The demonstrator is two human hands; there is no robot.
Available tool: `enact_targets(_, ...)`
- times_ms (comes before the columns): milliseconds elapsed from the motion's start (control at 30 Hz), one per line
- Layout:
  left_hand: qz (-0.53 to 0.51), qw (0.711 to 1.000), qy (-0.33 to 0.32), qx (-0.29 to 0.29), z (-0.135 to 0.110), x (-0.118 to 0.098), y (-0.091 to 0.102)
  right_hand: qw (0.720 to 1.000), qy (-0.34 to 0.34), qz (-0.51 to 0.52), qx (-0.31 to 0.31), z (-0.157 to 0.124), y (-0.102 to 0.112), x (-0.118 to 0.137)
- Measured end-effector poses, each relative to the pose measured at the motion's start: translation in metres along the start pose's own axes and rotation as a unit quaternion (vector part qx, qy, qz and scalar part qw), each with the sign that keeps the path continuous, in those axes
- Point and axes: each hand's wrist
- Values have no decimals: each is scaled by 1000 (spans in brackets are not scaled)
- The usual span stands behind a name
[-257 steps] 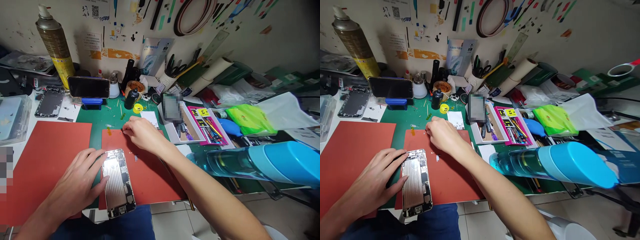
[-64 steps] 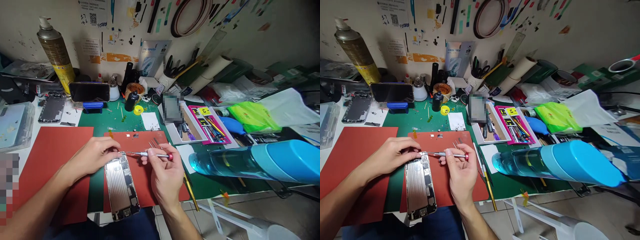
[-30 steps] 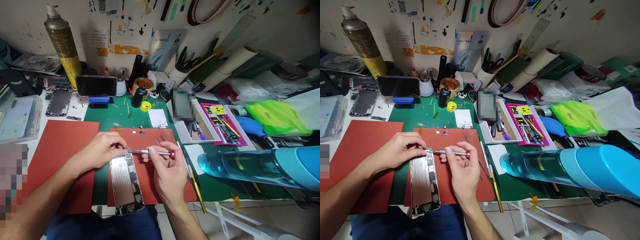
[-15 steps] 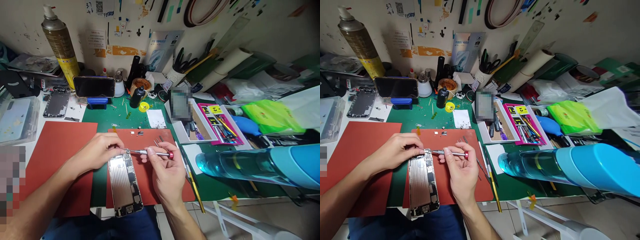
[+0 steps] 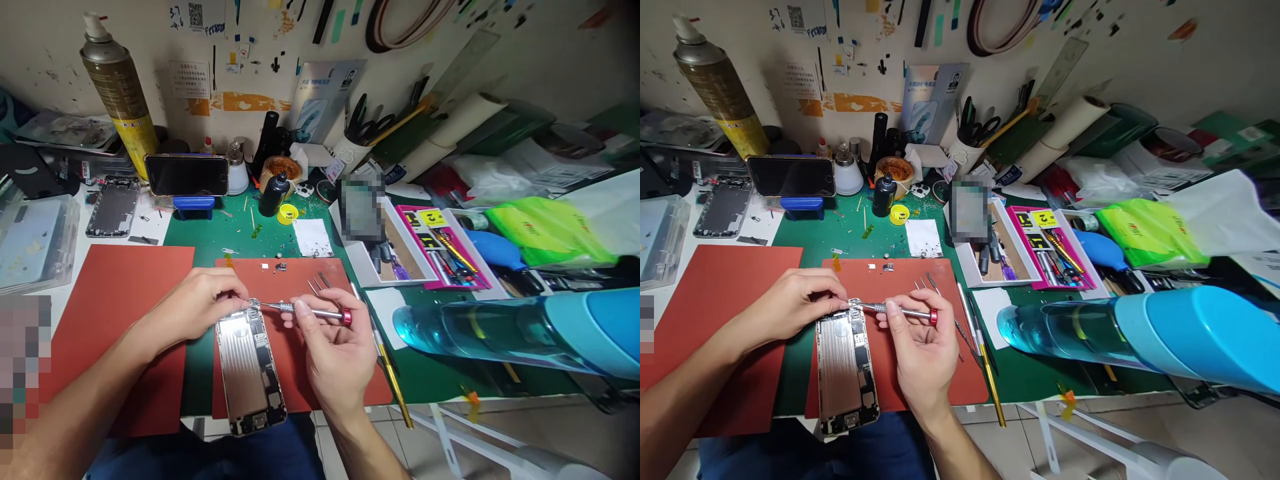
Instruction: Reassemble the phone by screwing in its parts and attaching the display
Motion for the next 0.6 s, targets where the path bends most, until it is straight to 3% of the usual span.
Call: enact_targets(600, 9, 1000, 14, 9, -2, 2, 0, 1000, 3, -20, 7, -2, -3, 1)
Point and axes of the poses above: each hand's wrist, its own z-axis towards the middle knuckle, its own y-axis out of the back of the hand, x = y × z, and after that the axes turned 1 degree about -x, right-handed
